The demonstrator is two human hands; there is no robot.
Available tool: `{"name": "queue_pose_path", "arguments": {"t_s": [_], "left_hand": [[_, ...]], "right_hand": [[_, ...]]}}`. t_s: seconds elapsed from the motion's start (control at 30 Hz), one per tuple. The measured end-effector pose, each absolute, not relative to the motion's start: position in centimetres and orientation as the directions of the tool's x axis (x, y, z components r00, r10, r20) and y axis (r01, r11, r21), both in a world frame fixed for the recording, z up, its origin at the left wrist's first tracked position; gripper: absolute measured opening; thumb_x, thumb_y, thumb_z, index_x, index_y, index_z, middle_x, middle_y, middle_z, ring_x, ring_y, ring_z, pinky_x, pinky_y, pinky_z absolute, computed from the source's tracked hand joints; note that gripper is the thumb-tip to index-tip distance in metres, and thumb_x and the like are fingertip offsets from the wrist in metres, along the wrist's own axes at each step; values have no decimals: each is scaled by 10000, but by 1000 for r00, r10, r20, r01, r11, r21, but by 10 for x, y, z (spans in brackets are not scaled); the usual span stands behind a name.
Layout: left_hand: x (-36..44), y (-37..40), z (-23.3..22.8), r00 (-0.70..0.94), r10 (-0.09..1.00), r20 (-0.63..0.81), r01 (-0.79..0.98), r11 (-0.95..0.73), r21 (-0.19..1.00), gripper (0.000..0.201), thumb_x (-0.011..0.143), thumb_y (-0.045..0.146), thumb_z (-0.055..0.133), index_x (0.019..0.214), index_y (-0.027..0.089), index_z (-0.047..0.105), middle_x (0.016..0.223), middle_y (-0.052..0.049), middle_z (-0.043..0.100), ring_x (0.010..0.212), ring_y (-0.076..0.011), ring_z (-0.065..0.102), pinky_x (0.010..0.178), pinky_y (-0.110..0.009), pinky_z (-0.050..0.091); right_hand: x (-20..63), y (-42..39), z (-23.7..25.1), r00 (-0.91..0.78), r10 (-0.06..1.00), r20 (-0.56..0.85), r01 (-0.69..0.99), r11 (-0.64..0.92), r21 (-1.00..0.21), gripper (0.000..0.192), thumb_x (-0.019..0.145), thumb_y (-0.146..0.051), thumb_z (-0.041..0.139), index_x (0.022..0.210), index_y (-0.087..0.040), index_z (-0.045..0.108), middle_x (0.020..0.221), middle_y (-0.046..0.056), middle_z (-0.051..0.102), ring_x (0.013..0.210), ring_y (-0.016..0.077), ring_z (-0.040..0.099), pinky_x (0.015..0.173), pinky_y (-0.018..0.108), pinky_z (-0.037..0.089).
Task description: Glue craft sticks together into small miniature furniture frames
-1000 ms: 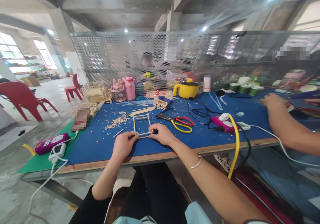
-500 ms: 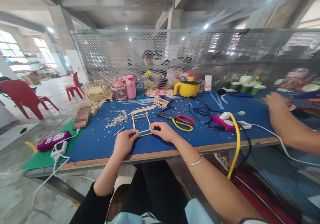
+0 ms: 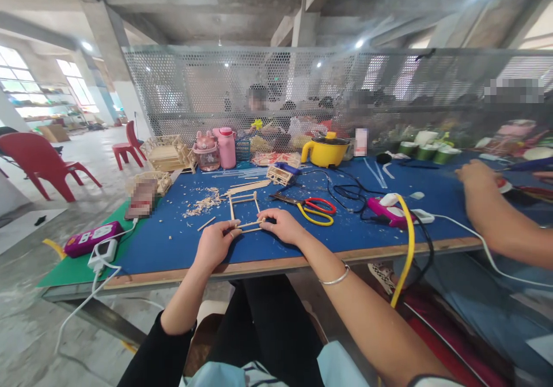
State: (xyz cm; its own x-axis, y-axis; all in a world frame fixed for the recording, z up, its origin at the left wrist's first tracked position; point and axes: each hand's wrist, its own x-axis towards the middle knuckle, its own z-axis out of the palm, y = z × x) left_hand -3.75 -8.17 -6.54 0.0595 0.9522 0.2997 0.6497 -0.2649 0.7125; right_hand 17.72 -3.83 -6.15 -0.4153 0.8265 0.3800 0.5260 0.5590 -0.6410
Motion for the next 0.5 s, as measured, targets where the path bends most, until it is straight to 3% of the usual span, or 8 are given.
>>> {"name": "queue_pose_path", "arguments": {"t_s": [0.5], "left_hand": [[-35, -82, -62, 16, 957, 290, 686, -222, 693, 216, 811, 336, 534, 900, 247, 709, 940, -5, 727, 902, -196, 648, 837, -295, 461]], "right_hand": [[175, -36, -61, -426, 836, 345, 542, 542, -642, 97, 728, -197, 647, 813, -203, 694, 1126, 83, 648, 1072, 229, 581, 971, 409, 378]]}}
